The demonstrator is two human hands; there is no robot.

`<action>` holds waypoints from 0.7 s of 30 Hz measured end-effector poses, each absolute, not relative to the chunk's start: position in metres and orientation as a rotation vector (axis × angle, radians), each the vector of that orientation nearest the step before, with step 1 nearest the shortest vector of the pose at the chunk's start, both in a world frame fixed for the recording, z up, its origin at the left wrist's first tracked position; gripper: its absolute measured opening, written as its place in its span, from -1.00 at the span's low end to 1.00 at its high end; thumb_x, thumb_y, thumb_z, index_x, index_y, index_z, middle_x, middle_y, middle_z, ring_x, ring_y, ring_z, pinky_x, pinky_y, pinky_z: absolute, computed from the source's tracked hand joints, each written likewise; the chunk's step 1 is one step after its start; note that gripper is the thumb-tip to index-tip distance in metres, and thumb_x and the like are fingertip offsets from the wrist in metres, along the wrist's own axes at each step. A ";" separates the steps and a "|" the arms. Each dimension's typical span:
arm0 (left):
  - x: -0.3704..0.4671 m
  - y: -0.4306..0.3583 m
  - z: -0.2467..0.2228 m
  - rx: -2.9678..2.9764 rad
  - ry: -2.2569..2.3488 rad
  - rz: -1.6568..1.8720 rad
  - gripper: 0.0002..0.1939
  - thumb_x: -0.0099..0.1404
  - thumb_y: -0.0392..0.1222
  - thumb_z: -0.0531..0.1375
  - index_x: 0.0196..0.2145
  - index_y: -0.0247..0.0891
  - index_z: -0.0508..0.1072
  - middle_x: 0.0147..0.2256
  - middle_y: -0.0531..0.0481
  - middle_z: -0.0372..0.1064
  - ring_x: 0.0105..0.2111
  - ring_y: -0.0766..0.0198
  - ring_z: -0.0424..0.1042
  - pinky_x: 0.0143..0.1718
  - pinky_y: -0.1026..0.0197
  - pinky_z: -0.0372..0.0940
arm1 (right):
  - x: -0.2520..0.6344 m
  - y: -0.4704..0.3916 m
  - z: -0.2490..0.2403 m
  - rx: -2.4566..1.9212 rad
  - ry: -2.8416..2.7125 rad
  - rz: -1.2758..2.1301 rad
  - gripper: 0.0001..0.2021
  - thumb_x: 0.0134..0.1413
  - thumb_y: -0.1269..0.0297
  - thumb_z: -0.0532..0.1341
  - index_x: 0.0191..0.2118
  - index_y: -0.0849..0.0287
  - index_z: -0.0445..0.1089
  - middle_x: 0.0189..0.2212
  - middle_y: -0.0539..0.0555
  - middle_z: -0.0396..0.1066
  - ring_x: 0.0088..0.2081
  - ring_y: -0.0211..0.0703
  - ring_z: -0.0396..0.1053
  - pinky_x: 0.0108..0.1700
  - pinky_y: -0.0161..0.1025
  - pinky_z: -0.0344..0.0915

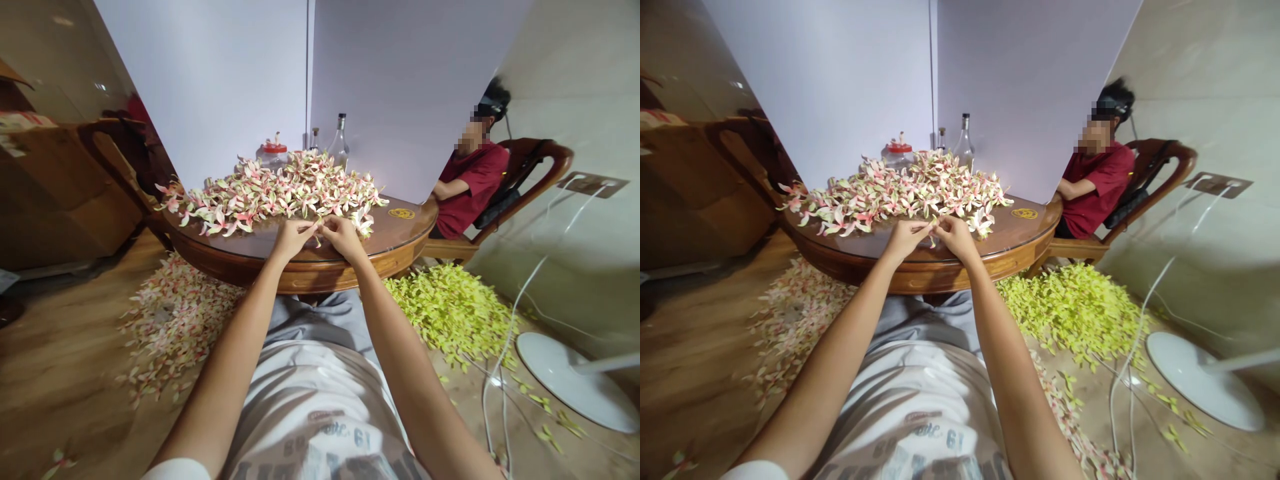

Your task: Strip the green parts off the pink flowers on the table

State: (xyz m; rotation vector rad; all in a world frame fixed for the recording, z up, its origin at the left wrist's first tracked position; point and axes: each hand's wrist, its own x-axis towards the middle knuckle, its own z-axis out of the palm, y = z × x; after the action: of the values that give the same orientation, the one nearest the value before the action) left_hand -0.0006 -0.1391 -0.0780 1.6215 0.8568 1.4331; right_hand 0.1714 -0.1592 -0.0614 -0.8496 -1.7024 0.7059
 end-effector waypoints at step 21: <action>-0.003 -0.135 -0.071 1.111 0.884 1.742 -0.71 0.07 -0.05 0.36 -0.37 -0.34 0.53 -0.40 -0.02 0.49 -0.45 0.32 0.44 -0.43 0.28 0.42 | 0.182 -0.154 -0.069 -0.879 -0.997 0.257 -0.65 0.25 -0.07 0.07 -0.05 0.08 0.18 -0.24 0.09 0.21 -0.22 -0.12 0.26 -0.23 -0.23 0.26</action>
State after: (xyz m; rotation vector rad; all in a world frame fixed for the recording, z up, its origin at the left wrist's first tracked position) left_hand -0.0033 -0.1350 -0.0714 1.1106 0.8843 1.7423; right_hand 0.1825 -0.1543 -0.0685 -0.8785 -0.9966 0.2566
